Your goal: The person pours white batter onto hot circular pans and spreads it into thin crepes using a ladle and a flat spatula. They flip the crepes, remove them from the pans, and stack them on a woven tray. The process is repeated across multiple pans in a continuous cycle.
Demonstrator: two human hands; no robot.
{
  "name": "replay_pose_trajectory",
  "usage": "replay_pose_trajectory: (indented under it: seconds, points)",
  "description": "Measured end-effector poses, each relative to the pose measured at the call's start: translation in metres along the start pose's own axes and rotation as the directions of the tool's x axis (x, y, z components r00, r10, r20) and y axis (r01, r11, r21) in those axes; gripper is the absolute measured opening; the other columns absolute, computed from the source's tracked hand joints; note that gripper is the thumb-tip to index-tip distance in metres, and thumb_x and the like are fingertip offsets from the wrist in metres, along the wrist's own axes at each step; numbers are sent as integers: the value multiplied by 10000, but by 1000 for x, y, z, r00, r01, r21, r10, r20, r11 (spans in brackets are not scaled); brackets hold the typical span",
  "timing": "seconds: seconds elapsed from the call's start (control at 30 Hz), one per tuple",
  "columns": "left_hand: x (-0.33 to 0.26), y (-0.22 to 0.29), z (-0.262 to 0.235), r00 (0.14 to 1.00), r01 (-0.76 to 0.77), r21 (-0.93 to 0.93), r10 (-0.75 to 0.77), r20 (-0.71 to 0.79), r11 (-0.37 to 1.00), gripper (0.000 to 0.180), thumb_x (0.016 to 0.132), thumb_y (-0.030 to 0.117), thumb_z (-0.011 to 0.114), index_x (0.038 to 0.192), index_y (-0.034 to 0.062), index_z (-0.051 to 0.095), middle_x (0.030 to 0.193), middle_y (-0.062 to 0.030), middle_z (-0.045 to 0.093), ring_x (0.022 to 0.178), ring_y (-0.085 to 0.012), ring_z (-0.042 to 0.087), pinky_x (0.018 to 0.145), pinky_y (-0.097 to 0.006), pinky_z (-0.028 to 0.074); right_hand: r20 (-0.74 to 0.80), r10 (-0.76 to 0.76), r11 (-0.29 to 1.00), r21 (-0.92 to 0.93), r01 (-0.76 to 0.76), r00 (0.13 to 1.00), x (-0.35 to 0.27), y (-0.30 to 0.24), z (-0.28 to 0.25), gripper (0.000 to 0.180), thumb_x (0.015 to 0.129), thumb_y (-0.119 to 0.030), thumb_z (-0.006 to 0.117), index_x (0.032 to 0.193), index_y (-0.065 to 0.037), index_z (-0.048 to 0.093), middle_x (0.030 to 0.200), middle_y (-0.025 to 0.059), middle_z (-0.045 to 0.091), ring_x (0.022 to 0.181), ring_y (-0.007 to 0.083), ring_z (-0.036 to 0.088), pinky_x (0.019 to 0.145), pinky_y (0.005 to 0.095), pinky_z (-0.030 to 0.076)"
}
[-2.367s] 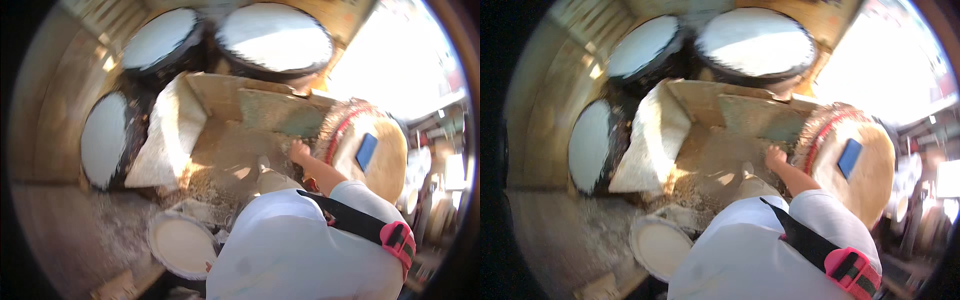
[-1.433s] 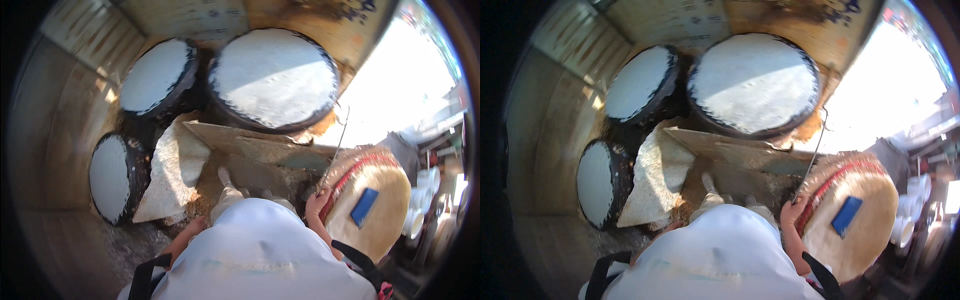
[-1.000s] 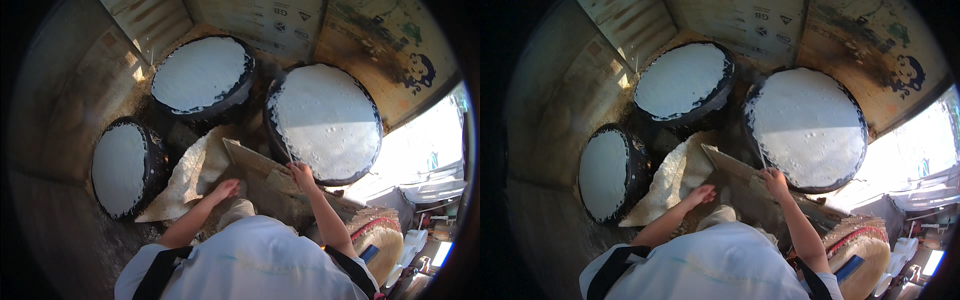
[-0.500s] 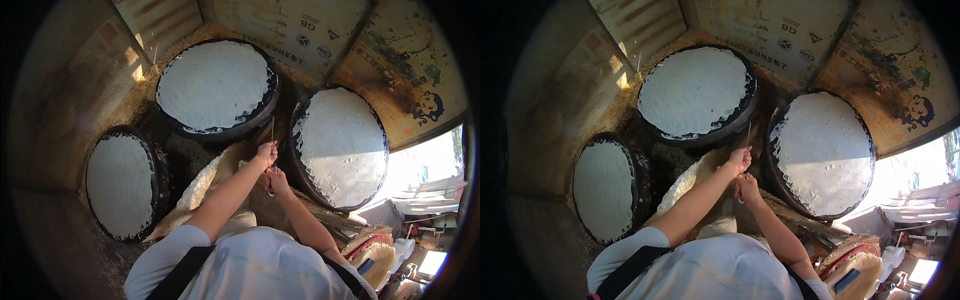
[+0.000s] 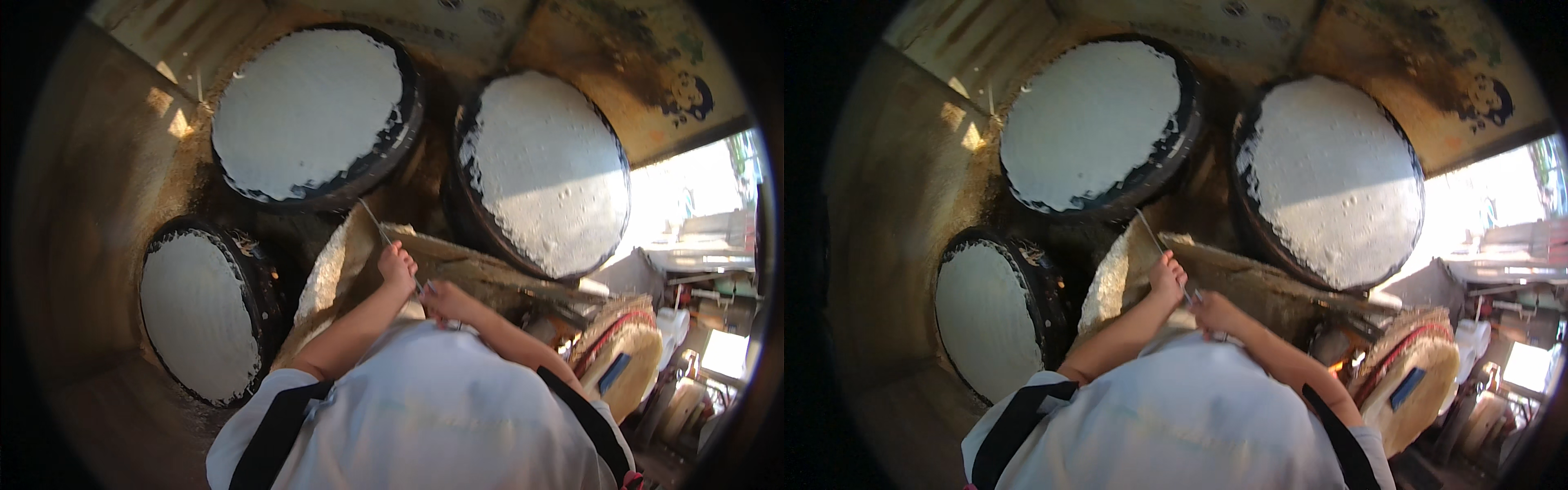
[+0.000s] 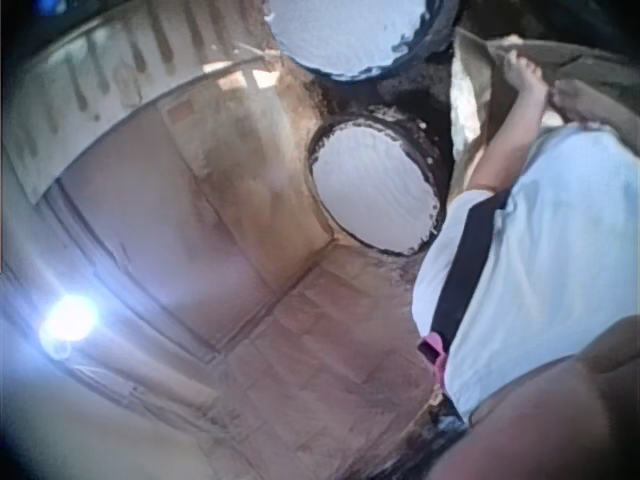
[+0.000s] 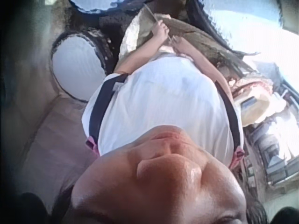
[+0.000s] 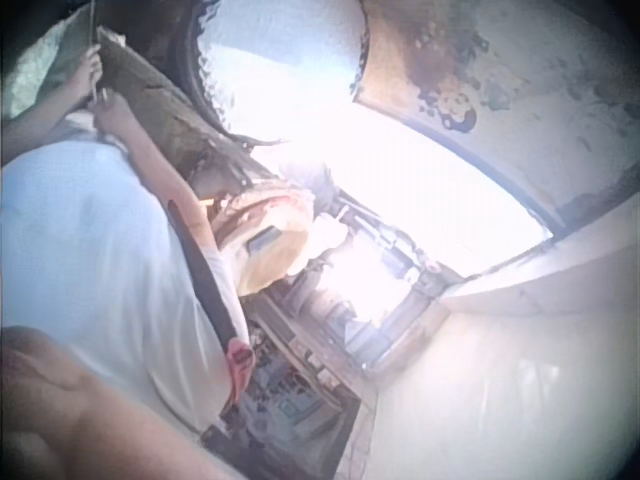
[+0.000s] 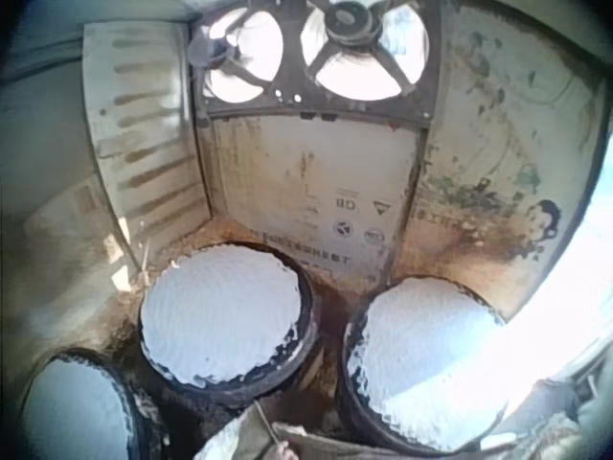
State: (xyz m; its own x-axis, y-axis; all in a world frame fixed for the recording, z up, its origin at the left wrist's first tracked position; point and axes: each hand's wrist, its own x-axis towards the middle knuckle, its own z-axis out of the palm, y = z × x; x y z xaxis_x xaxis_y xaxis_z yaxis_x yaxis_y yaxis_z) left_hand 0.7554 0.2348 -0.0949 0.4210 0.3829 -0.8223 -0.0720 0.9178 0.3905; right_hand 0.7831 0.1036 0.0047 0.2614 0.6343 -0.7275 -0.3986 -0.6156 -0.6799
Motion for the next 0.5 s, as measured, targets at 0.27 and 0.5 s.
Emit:
replay_pose_trajectory:
  seconds: [0.27,0.5]
  points:
    - [57,-72,-11,865,-477,857,66,497,-195,612,883,271,500,1413,240,195,778,-92,617,718,-255,600,633,-398,479,-531,-223,795,-585,-163,818,-44,83,-72,218,660,-176,652,833,-87,554,775,110,613,799,312,602,659,418,468]
    - [67,-102,1,908,-355,627,-95,408,-693,704,800,331,587,1392,177,238,1162,-178,540,1065,-341,533,862,-440,455,-598,-293,780,-600,-175,746,-117,150,-110,352,740,-109,560,1091,-120,583,930,121,596,861,323,585,725,426,463]
